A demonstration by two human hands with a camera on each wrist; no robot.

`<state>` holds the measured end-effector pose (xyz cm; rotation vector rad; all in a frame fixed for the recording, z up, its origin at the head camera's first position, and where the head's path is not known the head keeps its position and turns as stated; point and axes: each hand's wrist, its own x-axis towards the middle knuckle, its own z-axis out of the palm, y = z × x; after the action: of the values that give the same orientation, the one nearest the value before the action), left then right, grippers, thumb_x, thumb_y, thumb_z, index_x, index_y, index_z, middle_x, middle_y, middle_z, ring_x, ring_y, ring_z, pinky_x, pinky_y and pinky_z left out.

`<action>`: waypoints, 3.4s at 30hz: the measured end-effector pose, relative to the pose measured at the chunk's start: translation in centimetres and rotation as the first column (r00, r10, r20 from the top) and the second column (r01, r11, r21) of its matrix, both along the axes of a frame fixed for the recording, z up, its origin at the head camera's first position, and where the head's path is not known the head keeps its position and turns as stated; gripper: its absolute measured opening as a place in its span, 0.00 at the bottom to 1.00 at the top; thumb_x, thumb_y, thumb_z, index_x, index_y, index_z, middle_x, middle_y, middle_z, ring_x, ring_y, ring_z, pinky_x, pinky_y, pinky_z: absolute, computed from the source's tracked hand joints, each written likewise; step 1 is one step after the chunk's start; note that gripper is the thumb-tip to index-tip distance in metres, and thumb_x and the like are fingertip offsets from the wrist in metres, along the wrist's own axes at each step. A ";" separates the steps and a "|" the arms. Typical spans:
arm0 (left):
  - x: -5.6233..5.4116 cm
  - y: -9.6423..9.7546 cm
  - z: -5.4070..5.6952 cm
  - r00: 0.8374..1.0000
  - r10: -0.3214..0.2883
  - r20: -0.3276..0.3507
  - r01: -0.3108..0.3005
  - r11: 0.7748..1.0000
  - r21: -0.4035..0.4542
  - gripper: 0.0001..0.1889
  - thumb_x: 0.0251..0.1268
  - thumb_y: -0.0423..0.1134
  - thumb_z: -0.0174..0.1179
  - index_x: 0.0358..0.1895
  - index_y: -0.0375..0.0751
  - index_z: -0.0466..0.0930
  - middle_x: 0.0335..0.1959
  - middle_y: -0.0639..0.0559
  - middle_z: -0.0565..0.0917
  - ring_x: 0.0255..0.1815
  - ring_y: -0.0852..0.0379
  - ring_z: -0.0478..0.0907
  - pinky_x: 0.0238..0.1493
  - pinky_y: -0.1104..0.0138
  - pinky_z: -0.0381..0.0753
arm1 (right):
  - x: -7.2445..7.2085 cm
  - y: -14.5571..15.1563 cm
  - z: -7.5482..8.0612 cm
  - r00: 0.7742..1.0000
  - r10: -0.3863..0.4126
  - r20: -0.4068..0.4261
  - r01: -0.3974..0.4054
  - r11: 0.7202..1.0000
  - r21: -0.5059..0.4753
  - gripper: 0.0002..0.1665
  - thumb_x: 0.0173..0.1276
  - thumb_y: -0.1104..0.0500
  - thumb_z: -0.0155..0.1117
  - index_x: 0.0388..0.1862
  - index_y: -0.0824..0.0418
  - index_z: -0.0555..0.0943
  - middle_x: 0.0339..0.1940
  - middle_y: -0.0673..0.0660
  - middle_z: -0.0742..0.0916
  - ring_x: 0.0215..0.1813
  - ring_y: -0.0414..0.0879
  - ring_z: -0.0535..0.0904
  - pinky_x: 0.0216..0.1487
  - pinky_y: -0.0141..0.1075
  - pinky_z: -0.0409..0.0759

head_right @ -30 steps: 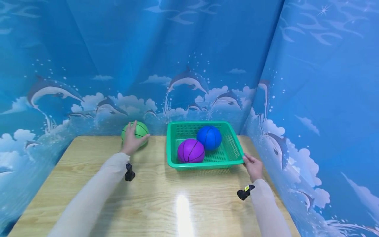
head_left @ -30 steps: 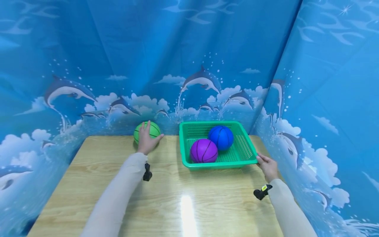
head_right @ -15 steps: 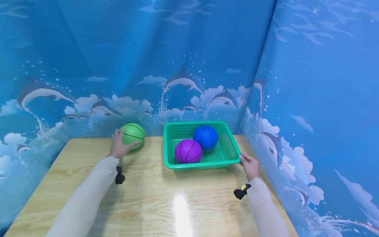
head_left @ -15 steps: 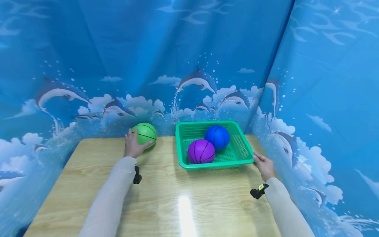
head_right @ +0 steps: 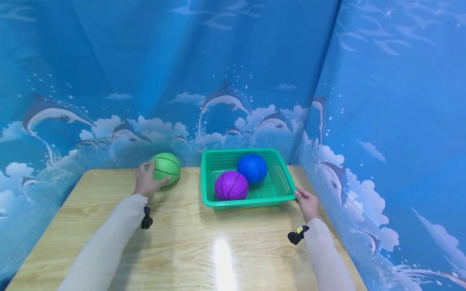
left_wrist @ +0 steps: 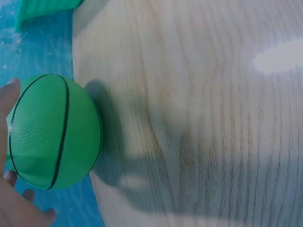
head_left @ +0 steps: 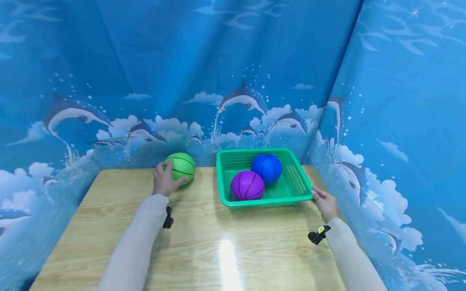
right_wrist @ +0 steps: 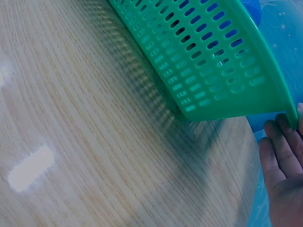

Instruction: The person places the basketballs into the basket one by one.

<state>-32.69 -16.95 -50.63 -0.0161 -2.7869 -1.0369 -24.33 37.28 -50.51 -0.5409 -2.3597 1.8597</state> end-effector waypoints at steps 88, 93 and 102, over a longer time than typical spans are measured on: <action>4.8 26.7 7.9 0.902 -0.369 -0.224 0.428 0.835 0.346 0.54 0.44 0.55 0.75 0.76 0.59 0.52 0.75 0.52 0.56 0.69 0.46 0.64 0.61 0.53 0.73 | -0.1 -0.1 0.0 1.000 -0.023 -0.008 0.022 0.999 -0.049 0.28 0.74 0.58 0.54 0.68 0.69 0.66 0.72 0.64 0.67 0.48 0.29 0.81 0.58 0.33 0.76; 5.1 28.0 6.9 0.919 -0.359 -0.165 0.395 0.832 0.390 0.54 0.45 0.56 0.74 0.76 0.60 0.51 0.75 0.53 0.55 0.71 0.49 0.61 0.62 0.53 0.71 | -0.2 -0.1 -0.1 1.000 -0.028 0.001 0.028 1.000 -0.013 0.27 0.75 0.57 0.53 0.68 0.68 0.66 0.71 0.62 0.68 0.55 0.37 0.80 0.57 0.33 0.77; 5.6 29.0 5.2 0.920 -0.382 -0.087 0.385 0.842 0.379 0.53 0.49 0.54 0.73 0.77 0.61 0.48 0.78 0.51 0.48 0.75 0.47 0.53 0.65 0.50 0.68 | -0.3 -0.3 0.0 0.999 -0.038 -0.018 0.038 0.999 -0.037 0.27 0.74 0.59 0.53 0.68 0.69 0.66 0.72 0.63 0.68 0.49 0.32 0.80 0.60 0.37 0.75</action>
<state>-27.06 12.01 -45.42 -0.5486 -2.5688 -1.6650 -24.67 36.95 -50.50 -0.5655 -2.2916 1.8871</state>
